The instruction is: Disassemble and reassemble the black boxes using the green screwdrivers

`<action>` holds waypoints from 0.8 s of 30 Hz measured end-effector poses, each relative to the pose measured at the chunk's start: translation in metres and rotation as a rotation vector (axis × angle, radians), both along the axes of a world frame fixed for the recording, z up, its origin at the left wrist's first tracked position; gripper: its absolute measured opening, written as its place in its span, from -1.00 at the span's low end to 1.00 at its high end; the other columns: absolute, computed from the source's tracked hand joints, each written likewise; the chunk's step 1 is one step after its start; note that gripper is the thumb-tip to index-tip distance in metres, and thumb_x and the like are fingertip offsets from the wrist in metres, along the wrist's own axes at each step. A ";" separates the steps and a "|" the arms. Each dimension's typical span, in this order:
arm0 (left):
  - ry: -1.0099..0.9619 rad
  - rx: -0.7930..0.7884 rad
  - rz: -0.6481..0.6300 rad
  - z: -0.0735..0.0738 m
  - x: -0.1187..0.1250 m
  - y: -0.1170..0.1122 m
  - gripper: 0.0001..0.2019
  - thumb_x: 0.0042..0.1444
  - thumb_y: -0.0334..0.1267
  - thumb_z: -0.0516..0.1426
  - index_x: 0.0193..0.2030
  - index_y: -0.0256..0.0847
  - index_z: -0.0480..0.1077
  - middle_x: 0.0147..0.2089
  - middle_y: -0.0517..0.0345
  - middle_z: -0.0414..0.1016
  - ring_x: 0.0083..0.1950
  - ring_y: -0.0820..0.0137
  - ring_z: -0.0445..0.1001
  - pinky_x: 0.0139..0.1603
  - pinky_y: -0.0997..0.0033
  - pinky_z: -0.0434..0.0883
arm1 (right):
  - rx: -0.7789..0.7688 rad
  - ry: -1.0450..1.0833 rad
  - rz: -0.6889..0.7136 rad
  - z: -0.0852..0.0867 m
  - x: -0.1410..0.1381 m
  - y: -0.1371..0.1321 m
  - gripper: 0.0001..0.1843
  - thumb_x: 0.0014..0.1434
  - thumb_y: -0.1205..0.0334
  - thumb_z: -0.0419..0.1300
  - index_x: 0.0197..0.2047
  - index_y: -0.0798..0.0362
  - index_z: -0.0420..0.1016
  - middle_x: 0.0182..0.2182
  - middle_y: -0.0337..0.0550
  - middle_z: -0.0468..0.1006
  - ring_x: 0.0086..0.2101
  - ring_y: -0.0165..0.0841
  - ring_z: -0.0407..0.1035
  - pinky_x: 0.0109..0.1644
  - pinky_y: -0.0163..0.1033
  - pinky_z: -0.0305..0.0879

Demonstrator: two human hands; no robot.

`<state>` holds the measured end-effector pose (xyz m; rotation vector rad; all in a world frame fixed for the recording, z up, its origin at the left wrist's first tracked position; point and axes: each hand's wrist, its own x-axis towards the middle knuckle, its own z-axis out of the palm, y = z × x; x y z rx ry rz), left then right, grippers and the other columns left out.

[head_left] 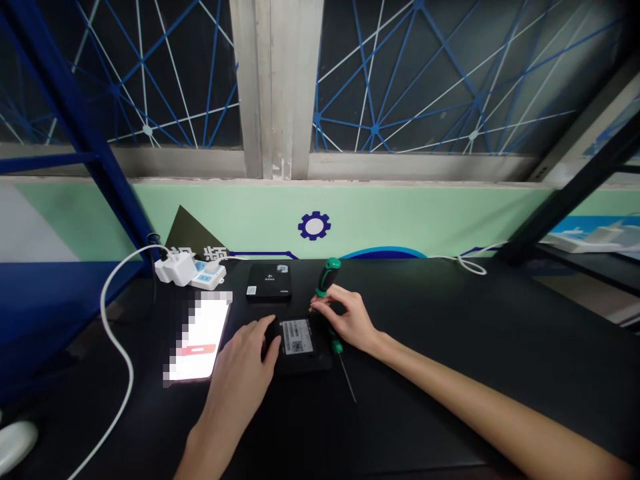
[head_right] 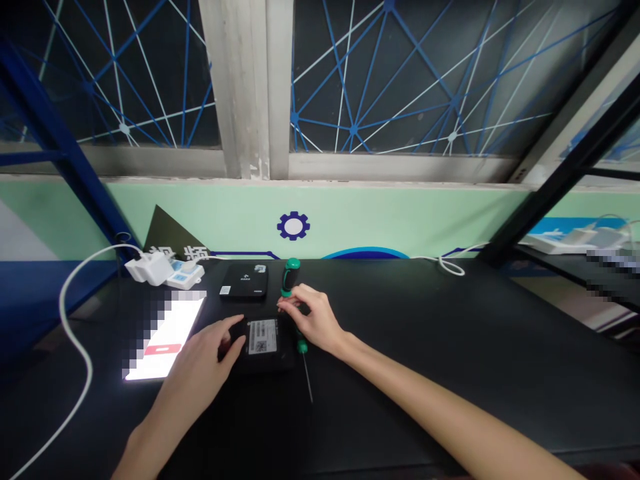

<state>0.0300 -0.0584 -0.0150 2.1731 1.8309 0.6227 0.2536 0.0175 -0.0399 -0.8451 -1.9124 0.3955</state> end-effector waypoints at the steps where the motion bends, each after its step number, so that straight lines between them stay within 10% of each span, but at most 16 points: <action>1: 0.002 0.004 0.003 -0.001 0.000 0.000 -0.56 0.33 -0.17 -0.04 0.24 -0.26 0.39 -0.12 -0.08 0.56 -0.07 0.10 0.54 -0.13 0.19 0.44 | -0.004 0.004 0.005 0.001 0.000 0.000 -0.74 0.34 0.13 0.20 -0.38 0.02 0.51 -0.39 -0.12 0.63 -0.35 -0.30 0.51 -0.27 -0.23 0.41; 24: 0.078 -0.053 -0.024 -0.007 -0.003 0.004 -0.51 0.35 -0.10 -0.04 0.34 -0.22 0.32 -0.10 -0.05 0.55 -0.06 0.16 0.55 -0.10 0.26 0.43 | -0.057 0.003 0.028 0.000 0.000 -0.002 -0.74 0.32 0.14 0.21 -0.38 0.07 0.51 -0.48 -0.17 0.57 -0.50 -0.40 0.36 -0.38 -0.30 0.28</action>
